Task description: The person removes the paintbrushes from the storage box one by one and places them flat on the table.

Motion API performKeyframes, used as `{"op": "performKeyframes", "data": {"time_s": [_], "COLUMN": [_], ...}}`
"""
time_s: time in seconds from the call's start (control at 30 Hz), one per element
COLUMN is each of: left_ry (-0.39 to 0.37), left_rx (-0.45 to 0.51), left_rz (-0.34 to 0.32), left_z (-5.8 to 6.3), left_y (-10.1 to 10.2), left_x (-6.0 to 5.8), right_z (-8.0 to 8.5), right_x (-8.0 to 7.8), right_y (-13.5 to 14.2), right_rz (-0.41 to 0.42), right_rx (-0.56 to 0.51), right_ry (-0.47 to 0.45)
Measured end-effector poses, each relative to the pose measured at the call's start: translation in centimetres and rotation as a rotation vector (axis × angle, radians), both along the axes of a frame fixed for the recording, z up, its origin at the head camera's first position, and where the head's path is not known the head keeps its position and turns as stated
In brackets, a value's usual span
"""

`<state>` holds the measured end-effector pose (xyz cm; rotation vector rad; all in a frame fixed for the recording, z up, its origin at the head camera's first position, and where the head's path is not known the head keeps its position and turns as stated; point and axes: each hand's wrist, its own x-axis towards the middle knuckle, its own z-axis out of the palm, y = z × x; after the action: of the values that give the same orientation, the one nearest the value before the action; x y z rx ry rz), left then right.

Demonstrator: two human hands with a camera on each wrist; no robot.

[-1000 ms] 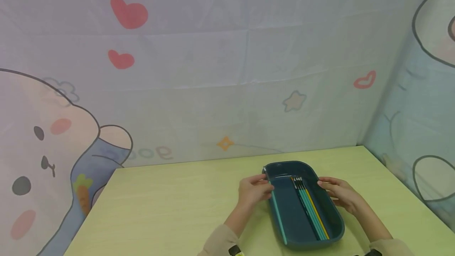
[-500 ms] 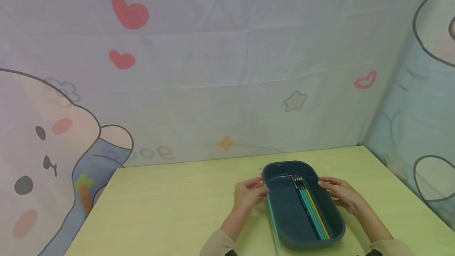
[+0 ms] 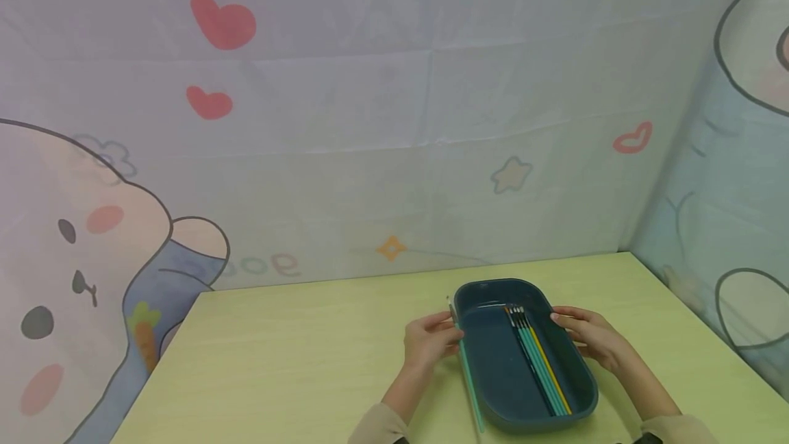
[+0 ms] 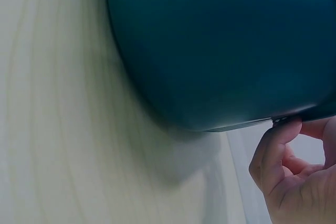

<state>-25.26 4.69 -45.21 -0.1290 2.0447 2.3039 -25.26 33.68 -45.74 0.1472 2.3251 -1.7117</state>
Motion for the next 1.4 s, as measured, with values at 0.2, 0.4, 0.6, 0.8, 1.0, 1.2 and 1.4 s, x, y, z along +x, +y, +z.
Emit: {"op": "performKeyframes", "data": {"time_s": [0.2, 0.4, 0.6, 0.8, 1.0, 1.2, 1.4], "left_ry": [0.003, 0.009, 0.022, 0.037, 0.05, 0.067, 0.098], "left_rx": [-0.018, -0.037, -0.067, -0.116, -0.141, -0.17, -0.198], "left_rz": [0.004, 0.013, 0.021, 0.022, 0.01, 0.013, 0.011], "left_z": [-0.3, -0.9, -1.4, -2.0, -2.9, -3.3, -3.7], "left_y": [-0.2, -0.2, -0.3, -0.5, -0.5, -0.4, -0.3], "left_x": [0.0, -0.2, -0.3, -0.5, -0.8, -0.8, -1.0], "right_z": [0.0, 0.0, 0.0, -0.1, -0.2, -0.3, -0.4], "right_x": [0.0, -0.1, -0.2, -0.2, -0.2, -0.2, -0.3], "right_y": [0.0, 0.1, 0.0, 0.0, 0.1, 0.1, 0.2], "right_rz": [-0.01, -0.018, -0.018, -0.02, -0.024, -0.03, -0.03], "right_rx": [-0.011, -0.018, -0.025, -0.025, -0.034, -0.031, -0.032], "right_ry": [0.002, -0.001, -0.003, -0.003, -0.01, -0.008, -0.004]}}
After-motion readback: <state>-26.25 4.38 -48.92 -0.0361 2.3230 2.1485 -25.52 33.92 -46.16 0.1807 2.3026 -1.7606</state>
